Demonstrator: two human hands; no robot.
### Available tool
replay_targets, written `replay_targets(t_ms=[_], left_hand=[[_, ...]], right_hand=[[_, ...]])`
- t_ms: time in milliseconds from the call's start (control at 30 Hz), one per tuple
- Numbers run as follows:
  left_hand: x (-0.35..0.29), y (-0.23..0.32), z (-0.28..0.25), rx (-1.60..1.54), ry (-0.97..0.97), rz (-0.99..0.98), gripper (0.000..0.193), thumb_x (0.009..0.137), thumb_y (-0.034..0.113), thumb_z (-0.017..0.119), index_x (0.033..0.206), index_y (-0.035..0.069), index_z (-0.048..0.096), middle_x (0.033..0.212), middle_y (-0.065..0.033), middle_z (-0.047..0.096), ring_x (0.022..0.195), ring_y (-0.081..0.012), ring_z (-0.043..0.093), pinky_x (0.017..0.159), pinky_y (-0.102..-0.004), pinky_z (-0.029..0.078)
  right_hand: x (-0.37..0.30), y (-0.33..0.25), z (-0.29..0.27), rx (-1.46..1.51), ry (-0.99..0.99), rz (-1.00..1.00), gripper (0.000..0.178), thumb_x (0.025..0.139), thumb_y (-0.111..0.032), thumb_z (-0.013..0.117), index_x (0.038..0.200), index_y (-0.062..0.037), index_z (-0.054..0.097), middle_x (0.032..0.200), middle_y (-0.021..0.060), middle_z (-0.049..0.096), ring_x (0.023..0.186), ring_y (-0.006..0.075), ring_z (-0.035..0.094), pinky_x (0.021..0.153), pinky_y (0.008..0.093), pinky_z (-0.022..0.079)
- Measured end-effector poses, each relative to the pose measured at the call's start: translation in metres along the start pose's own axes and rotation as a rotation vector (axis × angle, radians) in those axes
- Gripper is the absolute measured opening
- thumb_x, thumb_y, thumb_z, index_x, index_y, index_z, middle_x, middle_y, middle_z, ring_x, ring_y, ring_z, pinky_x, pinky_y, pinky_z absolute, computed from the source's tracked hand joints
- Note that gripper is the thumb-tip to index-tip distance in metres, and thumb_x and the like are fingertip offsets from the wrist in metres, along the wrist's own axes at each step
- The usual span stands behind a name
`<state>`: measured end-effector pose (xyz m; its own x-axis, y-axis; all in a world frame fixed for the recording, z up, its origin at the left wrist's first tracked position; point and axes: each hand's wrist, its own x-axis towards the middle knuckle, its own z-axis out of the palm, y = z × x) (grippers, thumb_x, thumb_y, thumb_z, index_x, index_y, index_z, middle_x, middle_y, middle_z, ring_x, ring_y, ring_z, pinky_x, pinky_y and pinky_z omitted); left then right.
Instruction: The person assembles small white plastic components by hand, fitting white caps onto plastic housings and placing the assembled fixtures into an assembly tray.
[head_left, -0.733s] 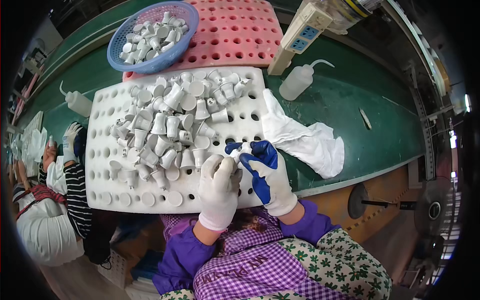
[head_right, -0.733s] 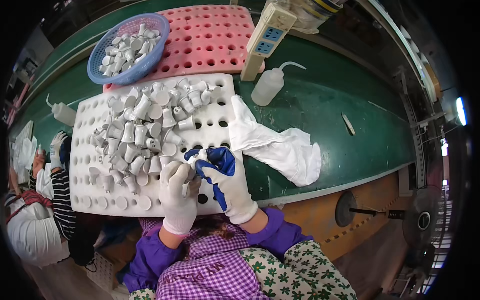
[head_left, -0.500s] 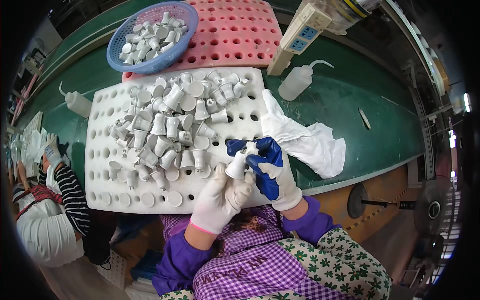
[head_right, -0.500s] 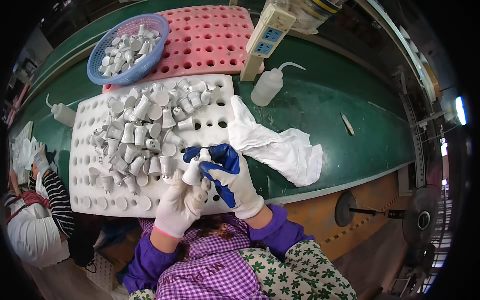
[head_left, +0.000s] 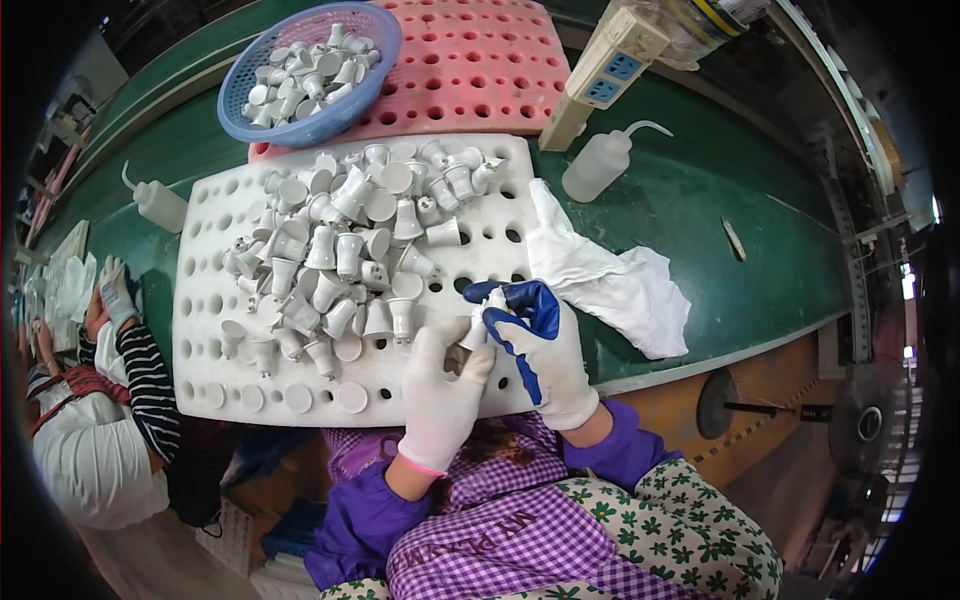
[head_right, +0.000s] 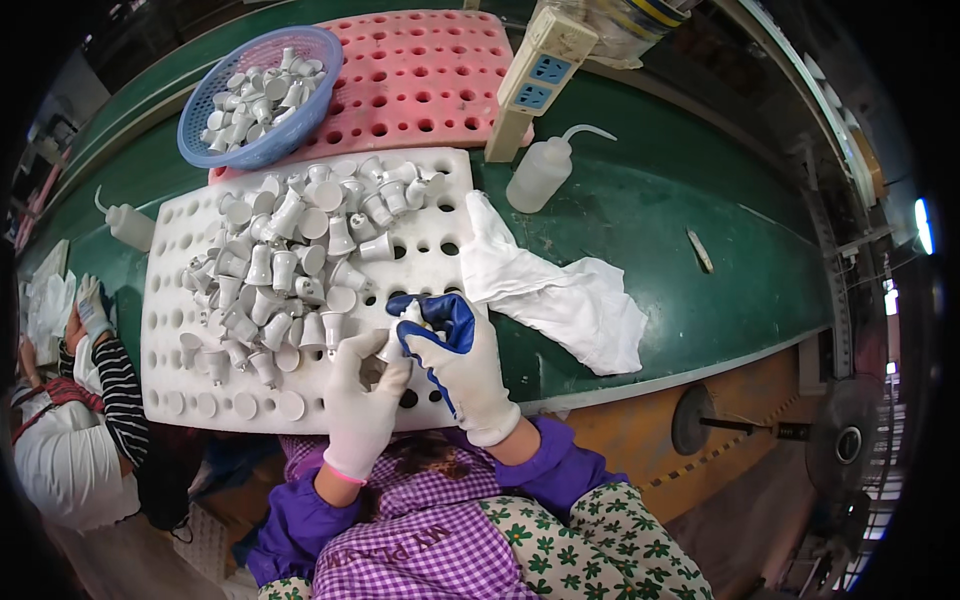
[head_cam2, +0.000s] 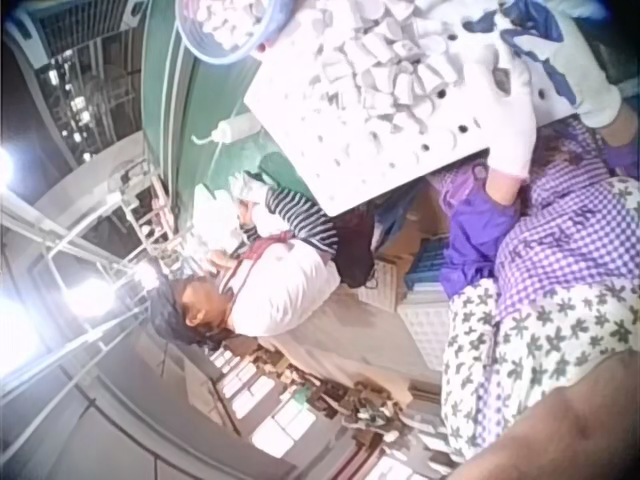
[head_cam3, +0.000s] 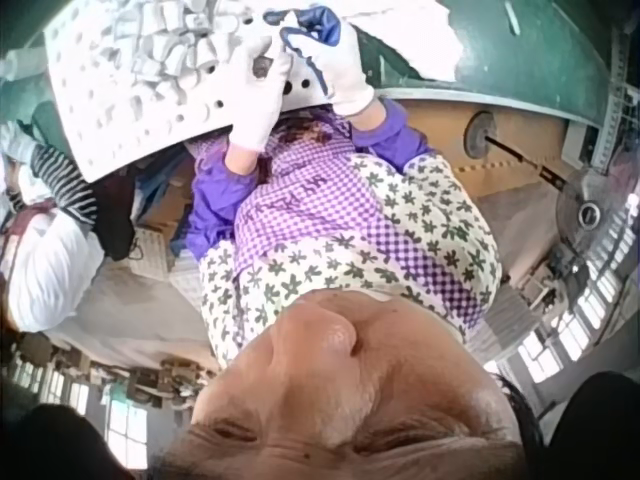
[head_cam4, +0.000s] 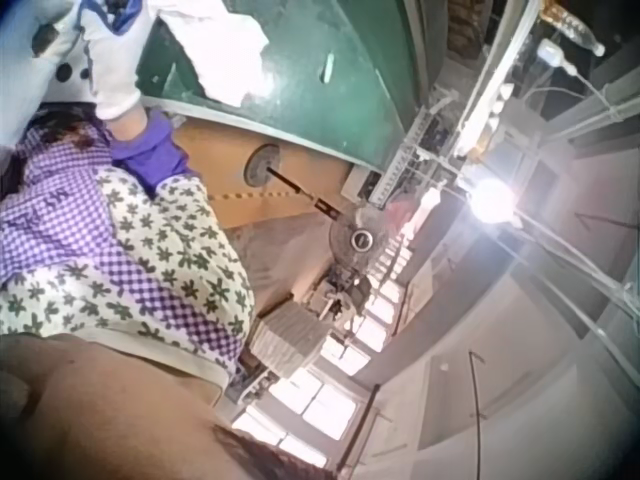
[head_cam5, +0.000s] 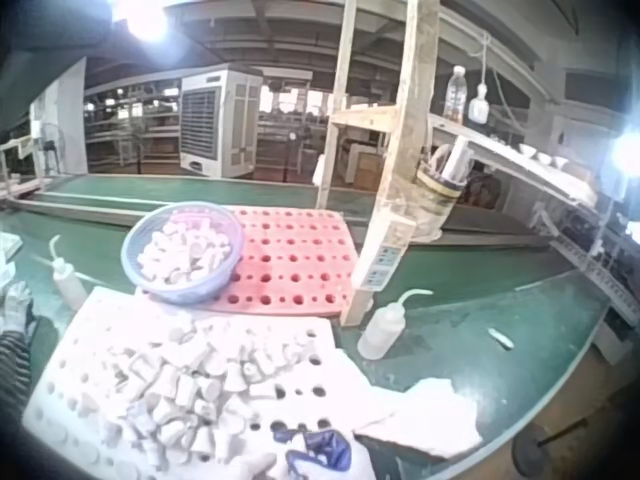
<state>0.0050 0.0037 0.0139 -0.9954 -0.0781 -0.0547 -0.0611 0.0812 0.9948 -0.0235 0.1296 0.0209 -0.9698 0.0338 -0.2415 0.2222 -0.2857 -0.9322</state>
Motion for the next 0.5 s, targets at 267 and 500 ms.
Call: replay_targets(t_ms=[267,500], left_hand=[[0.095,0.053,-0.034,0.051,-0.005,0.062,0.032,0.083,0.024,0.067,0.103,0.000,0.061,0.066,-0.0038,0.060,0.058,-0.0118,0.055,0.056,-0.0293,0.045],[0.109,0.074,-0.054,1.022,-0.154,0.371,0.024,0.081,0.019,0.063,0.097,0.002,0.059,0.088,-0.0142,0.062,0.080,-0.0289,0.064,0.068,-0.0387,0.050]], right_hand=[[0.016,0.008,-0.001,0.028,0.125,-0.154,0.026,0.084,-0.002,0.065,0.109,0.0011,0.060,0.087,-0.0002,0.061,0.070,0.0015,0.051,0.059,0.0160,0.042],[0.024,0.027,-0.004,-0.037,0.086,-0.350,0.026,0.085,-0.006,0.067,0.108,0.0035,0.059,0.101,0.0076,0.064,0.086,0.0075,0.059,0.077,0.0214,0.049]])
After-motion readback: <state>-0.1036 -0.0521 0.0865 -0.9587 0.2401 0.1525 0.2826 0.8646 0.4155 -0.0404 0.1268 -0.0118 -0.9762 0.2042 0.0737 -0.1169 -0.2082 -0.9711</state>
